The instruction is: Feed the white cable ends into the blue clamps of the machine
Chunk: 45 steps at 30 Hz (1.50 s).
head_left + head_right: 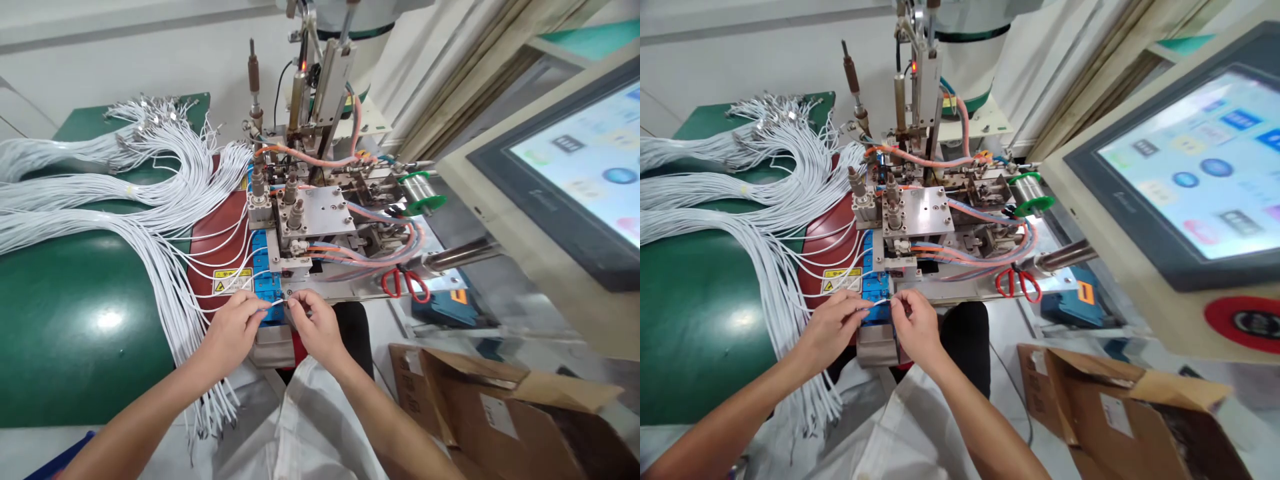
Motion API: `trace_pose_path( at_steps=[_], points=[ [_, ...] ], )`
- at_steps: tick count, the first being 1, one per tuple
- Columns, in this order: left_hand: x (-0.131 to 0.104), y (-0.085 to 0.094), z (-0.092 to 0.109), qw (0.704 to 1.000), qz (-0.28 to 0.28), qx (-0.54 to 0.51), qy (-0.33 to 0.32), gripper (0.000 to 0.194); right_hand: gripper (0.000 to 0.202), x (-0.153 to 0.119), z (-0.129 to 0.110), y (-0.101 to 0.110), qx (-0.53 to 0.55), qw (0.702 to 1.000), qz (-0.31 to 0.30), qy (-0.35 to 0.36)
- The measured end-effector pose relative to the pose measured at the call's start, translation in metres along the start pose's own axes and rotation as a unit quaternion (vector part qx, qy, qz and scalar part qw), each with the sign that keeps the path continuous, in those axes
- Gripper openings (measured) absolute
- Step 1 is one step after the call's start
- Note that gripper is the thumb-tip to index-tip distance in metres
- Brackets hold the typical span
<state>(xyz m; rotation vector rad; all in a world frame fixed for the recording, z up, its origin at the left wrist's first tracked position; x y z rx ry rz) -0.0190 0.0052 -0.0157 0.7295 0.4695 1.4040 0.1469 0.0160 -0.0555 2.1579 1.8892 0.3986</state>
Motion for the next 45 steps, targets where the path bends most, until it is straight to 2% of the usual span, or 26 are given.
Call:
trace_pose_path(
  at_steps=[5, 11, 17, 20, 24, 28, 36, 42, 45],
  points=[
    [0.006, -0.005, -0.009, 0.998, -0.004, 0.049, -0.034, 0.025, 0.016, 0.002, 0.006, -0.008, -0.029, 0.999, 0.007, -0.017],
    [0.014, -0.007, -0.007, 0.997, 0.011, 0.070, -0.006, 0.014, 0.017, 0.006, 0.011, -0.010, -0.013, 0.998, -0.021, -0.062],
    [0.016, -0.005, -0.007, 0.998, 0.005, 0.063, -0.012, 0.016, 0.017, 0.011, 0.013, -0.006, 0.033, 0.994, -0.056, -0.090],
    [0.014, -0.007, -0.010, 0.998, 0.010, 0.062, -0.023, 0.017, 0.019, 0.016, 0.010, -0.002, 0.041, 0.995, -0.052, -0.075],
    [0.013, -0.009, -0.011, 0.996, 0.013, 0.070, -0.045, 0.018, 0.015, 0.021, 0.006, -0.003, 0.006, 0.999, -0.035, -0.015],
    [0.011, -0.009, -0.010, 0.996, 0.011, 0.072, -0.061, 0.020, 0.013, 0.016, 0.004, -0.006, -0.016, 1.000, 0.005, 0.007],
    [0.008, -0.011, -0.007, 0.993, 0.000, 0.114, -0.039, 0.020, 0.020, 0.010, 0.006, -0.006, -0.066, 0.998, 0.023, -0.008],
    [0.009, -0.012, 0.002, 0.979, -0.047, 0.200, 0.012, 0.020, 0.022, 0.013, 0.009, -0.008, -0.019, 0.994, -0.042, -0.096],
    [0.010, -0.012, 0.006, 0.973, -0.055, 0.222, 0.019, 0.021, 0.022, 0.013, 0.010, -0.009, 0.007, 0.995, -0.047, -0.091]
  ],
)
Point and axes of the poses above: each hand's wrist, its own x-axis towards the middle knuckle, its own y-axis out of the back of the hand, z = x × y, the point moved 1 cm from there along x, towards the middle knuckle, and after that the axes turned 10 degrees about z, right-handed, at the moved point
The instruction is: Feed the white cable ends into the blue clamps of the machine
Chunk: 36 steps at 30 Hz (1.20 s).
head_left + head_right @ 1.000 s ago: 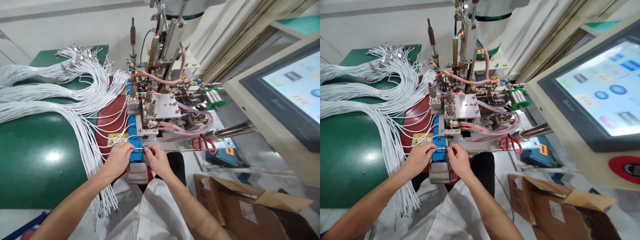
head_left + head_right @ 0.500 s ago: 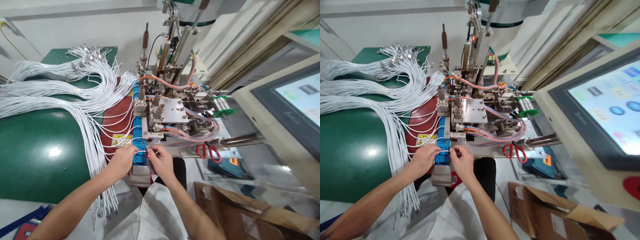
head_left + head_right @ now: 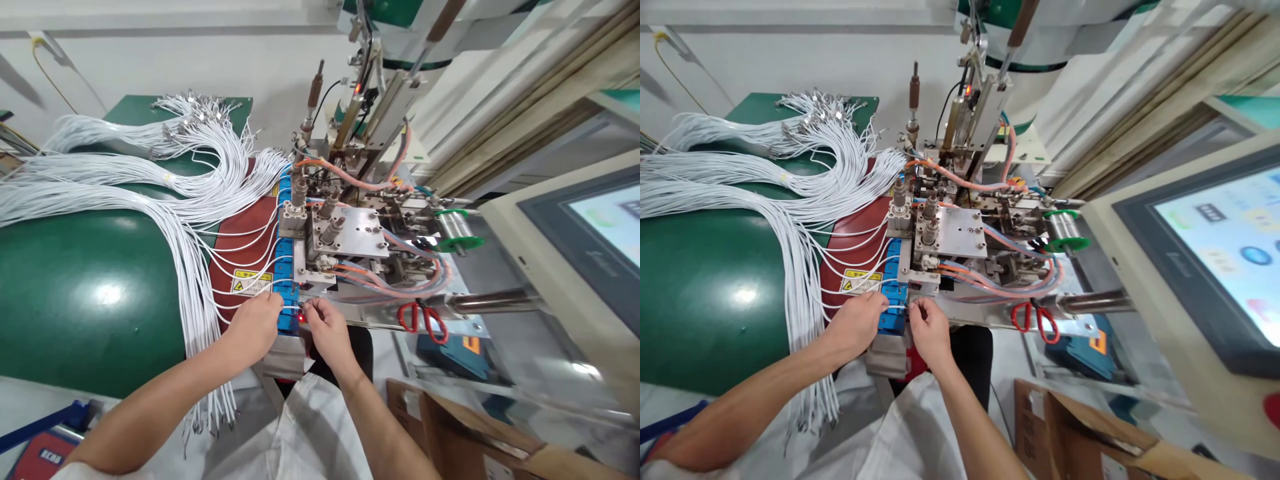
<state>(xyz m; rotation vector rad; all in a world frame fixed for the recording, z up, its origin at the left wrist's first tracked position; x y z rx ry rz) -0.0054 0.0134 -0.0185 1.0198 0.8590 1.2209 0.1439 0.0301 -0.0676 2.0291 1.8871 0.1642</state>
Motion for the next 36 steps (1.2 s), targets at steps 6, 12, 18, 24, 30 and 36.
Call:
trace_pose_path(
  at_steps=[6, 12, 18, 24, 30, 36],
  points=[
    [-0.002, 0.005, -0.001, 0.998, 0.000, 0.000, -0.061, 0.046, 0.021, 0.000, 0.004, 0.000, 0.038, 0.999, -0.020, 0.008],
    [-0.006, 0.001, -0.009, 0.994, 0.008, -0.013, -0.104, 0.049, 0.023, 0.002, 0.000, 0.002, 0.039, 0.999, -0.027, -0.015],
    [-0.003, 0.001, -0.009, 0.992, -0.010, 0.032, -0.118, 0.046, 0.021, 0.004, -0.001, 0.000, 0.018, 1.000, -0.024, -0.008],
    [-0.002, 0.001, -0.008, 0.994, 0.009, 0.044, -0.101, 0.048, 0.021, 0.006, 0.004, -0.003, 0.029, 0.999, -0.019, -0.002],
    [0.000, -0.009, -0.018, 0.991, 0.042, 0.036, -0.122, 0.043, 0.032, 0.007, 0.004, -0.002, -0.021, 0.998, 0.021, 0.049],
    [-0.002, -0.012, -0.023, 0.977, 0.124, 0.026, -0.173, 0.026, 0.035, 0.006, 0.006, -0.014, -0.038, 0.994, 0.054, 0.087]
  ],
)
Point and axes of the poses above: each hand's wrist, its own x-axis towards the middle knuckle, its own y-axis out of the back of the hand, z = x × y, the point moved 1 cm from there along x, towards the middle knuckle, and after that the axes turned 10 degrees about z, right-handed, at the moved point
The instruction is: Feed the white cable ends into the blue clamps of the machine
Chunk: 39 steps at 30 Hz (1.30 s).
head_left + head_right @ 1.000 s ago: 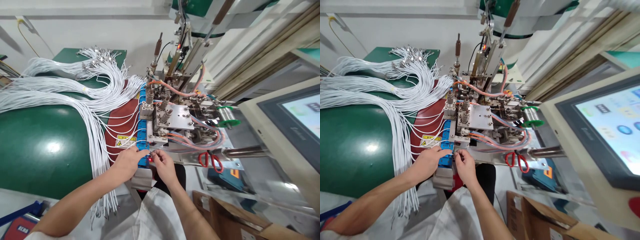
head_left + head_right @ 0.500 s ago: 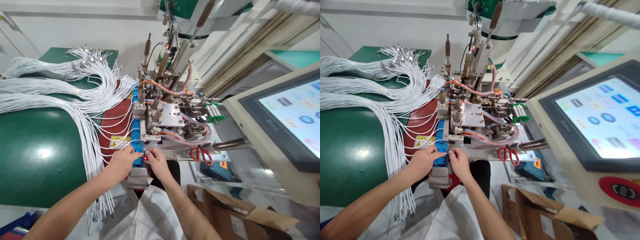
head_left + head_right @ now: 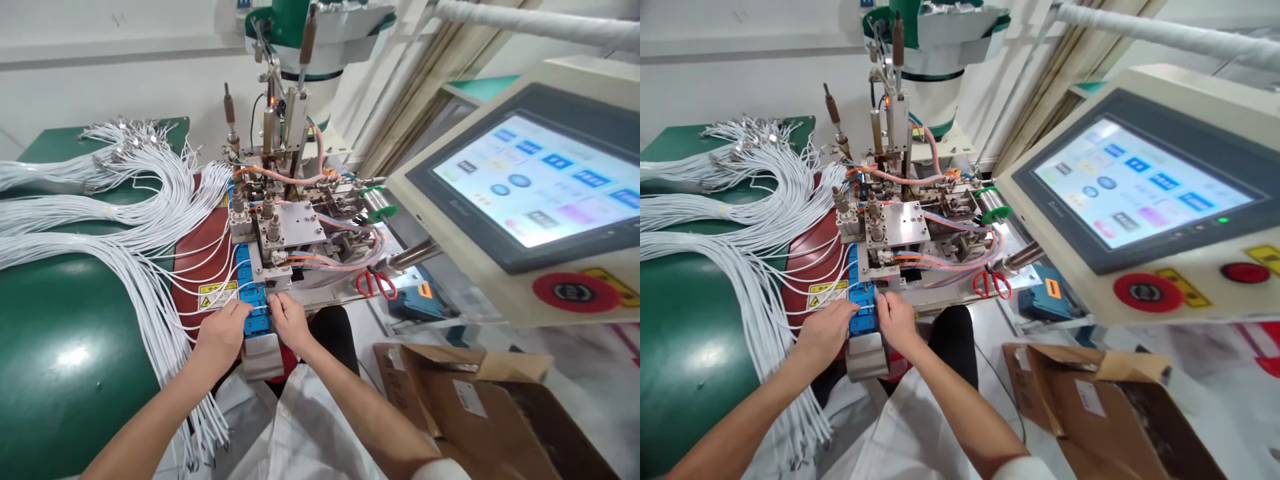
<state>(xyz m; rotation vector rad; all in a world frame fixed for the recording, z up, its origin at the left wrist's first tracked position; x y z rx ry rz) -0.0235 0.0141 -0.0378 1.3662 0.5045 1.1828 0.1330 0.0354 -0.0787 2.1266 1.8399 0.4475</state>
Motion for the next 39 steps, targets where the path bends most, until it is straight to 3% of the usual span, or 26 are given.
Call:
trace_pose_path(
  at_steps=[5, 11, 16, 21, 23, 25, 27, 28, 31, 33, 37, 39],
  points=[
    [0.002, 0.007, 0.008, 0.997, 0.023, 0.054, -0.048, 0.022, 0.035, 0.000, 0.002, -0.004, 0.015, 1.000, 0.004, 0.014],
    [-0.003, 0.006, 0.007, 0.999, 0.018, 0.033, -0.032, 0.030, 0.038, 0.005, 0.006, 0.002, 0.043, 0.999, 0.009, 0.004],
    [-0.007, 0.004, -0.001, 0.999, 0.011, 0.010, -0.034, 0.032, 0.037, 0.010, 0.010, 0.013, 0.087, 0.994, 0.054, -0.025],
    [-0.010, 0.025, -0.001, 0.997, 0.047, -0.033, -0.044, 0.028, 0.039, 0.010, 0.006, 0.024, 0.135, 0.988, 0.073, -0.029],
    [-0.016, 0.039, 0.002, 0.996, 0.010, -0.065, -0.067, 0.025, 0.040, 0.008, 0.005, 0.028, 0.151, 0.985, 0.081, -0.029],
    [-0.027, 0.048, 0.004, 0.986, -0.088, -0.088, -0.107, 0.020, 0.041, 0.007, 0.003, 0.032, 0.167, 0.982, 0.086, -0.033],
    [-0.044, 0.049, 0.003, 0.972, -0.177, -0.071, -0.139, 0.014, 0.041, 0.006, 0.002, 0.035, 0.183, 0.979, 0.084, -0.041],
    [-0.053, 0.046, 0.001, 0.968, -0.193, -0.046, -0.153, 0.015, 0.042, 0.005, 0.001, 0.036, 0.188, 0.978, 0.080, -0.046],
    [-0.073, 0.032, -0.005, 0.967, -0.196, 0.045, -0.158, 0.020, 0.044, 0.004, -0.002, 0.038, 0.196, 0.976, 0.078, -0.051],
    [-0.074, 0.026, -0.006, 0.968, -0.198, 0.055, -0.143, 0.021, 0.045, 0.004, -0.004, 0.039, 0.199, 0.976, 0.077, -0.050],
    [-0.050, 0.032, 0.003, 0.966, -0.210, -0.067, -0.134, 0.020, 0.045, 0.002, -0.006, 0.041, 0.206, 0.974, 0.076, -0.048],
    [-0.034, 0.039, 0.013, 0.971, -0.179, -0.117, -0.104, 0.016, 0.044, -0.001, -0.006, 0.042, 0.208, 0.974, 0.077, -0.048]
  ],
)
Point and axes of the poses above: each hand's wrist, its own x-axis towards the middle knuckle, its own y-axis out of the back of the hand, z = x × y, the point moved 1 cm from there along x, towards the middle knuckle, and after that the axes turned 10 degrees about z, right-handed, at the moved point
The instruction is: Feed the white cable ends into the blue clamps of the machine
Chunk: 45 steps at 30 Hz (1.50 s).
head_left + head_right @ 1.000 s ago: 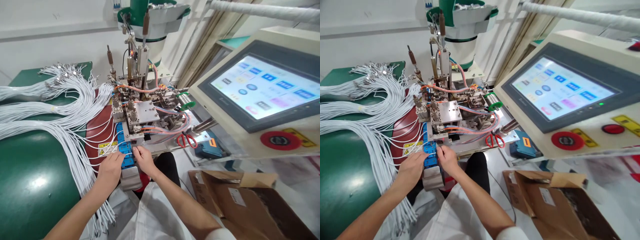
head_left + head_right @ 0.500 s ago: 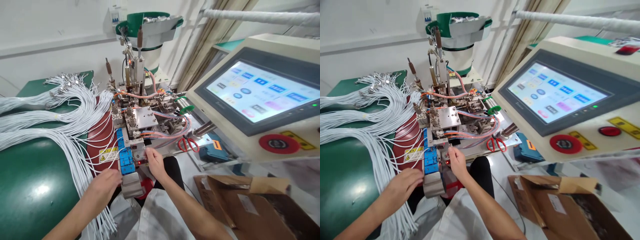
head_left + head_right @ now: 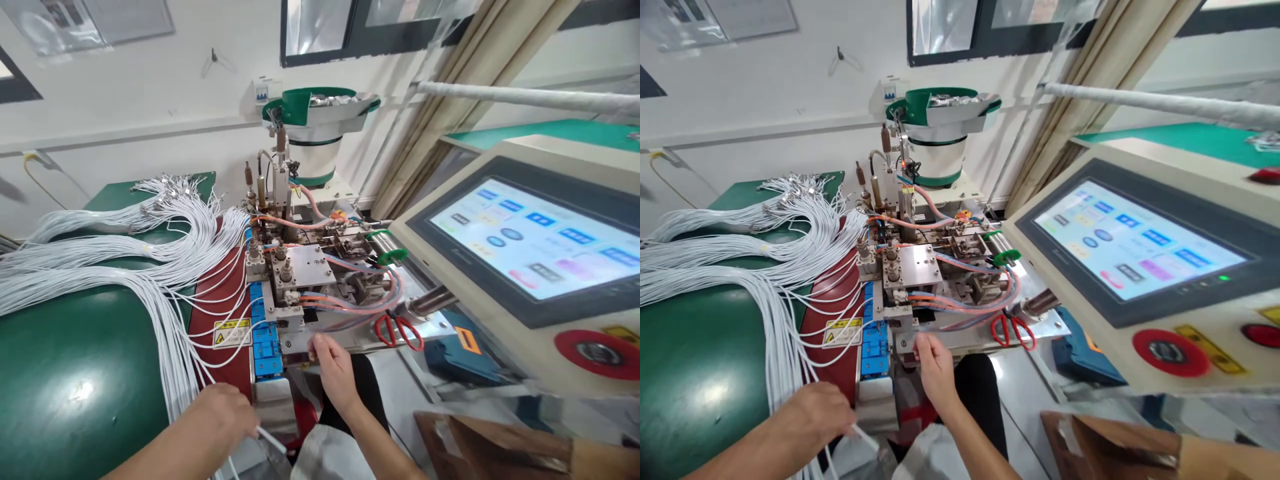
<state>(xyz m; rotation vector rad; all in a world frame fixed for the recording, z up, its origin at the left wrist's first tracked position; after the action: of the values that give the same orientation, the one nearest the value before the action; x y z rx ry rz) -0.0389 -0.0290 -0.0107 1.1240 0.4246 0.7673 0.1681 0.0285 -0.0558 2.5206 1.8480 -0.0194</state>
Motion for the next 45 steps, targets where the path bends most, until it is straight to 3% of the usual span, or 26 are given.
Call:
trace_pose_path(
  at_steps=[3, 6, 11, 15, 20, 26, 31, 33, 36, 40, 45],
  points=[
    [0.022, 0.008, 0.012, 0.988, 0.096, -0.089, 0.084, 0.018, 0.040, -0.009, 0.000, 0.003, 0.021, 0.999, -0.024, 0.001],
    [0.037, 0.006, 0.017, 0.951, 0.182, -0.155, 0.194, 0.020, 0.039, -0.021, -0.003, 0.006, 0.081, 0.995, -0.057, 0.006],
    [0.047, -0.003, 0.015, 0.902, 0.226, -0.227, 0.289, 0.021, 0.029, -0.028, -0.011, 0.007, 0.084, 0.994, -0.063, -0.004],
    [0.050, -0.006, 0.016, 0.896, 0.215, -0.250, 0.298, 0.024, 0.016, -0.024, -0.020, 0.002, 0.023, 0.996, -0.074, 0.033],
    [0.054, -0.012, 0.017, 0.893, 0.241, -0.266, 0.271, 0.022, 0.012, -0.019, -0.028, -0.004, -0.012, 0.993, -0.095, 0.062],
    [0.057, -0.017, 0.017, 0.838, 0.262, -0.345, 0.332, 0.028, 0.016, -0.024, -0.021, -0.014, 0.073, 0.993, -0.056, -0.079],
    [0.059, -0.012, 0.017, 0.846, 0.251, -0.378, 0.280, 0.031, 0.026, -0.028, -0.016, -0.019, 0.103, 0.977, -0.106, -0.150],
    [0.059, -0.010, 0.017, 0.841, 0.246, -0.393, 0.280, 0.029, 0.023, -0.027, -0.015, -0.016, 0.086, 0.986, -0.085, -0.118],
    [0.060, -0.011, 0.016, 0.816, 0.253, -0.406, 0.325, 0.025, 0.014, -0.027, -0.020, -0.010, 0.025, 0.999, -0.041, 0.007],
    [0.058, -0.014, 0.015, 0.805, 0.263, -0.388, 0.364, 0.020, 0.009, -0.027, -0.032, -0.008, -0.079, 0.983, -0.032, 0.161],
    [0.058, -0.016, 0.015, 0.799, 0.252, -0.399, 0.373, 0.019, 0.009, -0.027, -0.036, -0.012, -0.121, 0.968, -0.034, 0.220]
  ],
)
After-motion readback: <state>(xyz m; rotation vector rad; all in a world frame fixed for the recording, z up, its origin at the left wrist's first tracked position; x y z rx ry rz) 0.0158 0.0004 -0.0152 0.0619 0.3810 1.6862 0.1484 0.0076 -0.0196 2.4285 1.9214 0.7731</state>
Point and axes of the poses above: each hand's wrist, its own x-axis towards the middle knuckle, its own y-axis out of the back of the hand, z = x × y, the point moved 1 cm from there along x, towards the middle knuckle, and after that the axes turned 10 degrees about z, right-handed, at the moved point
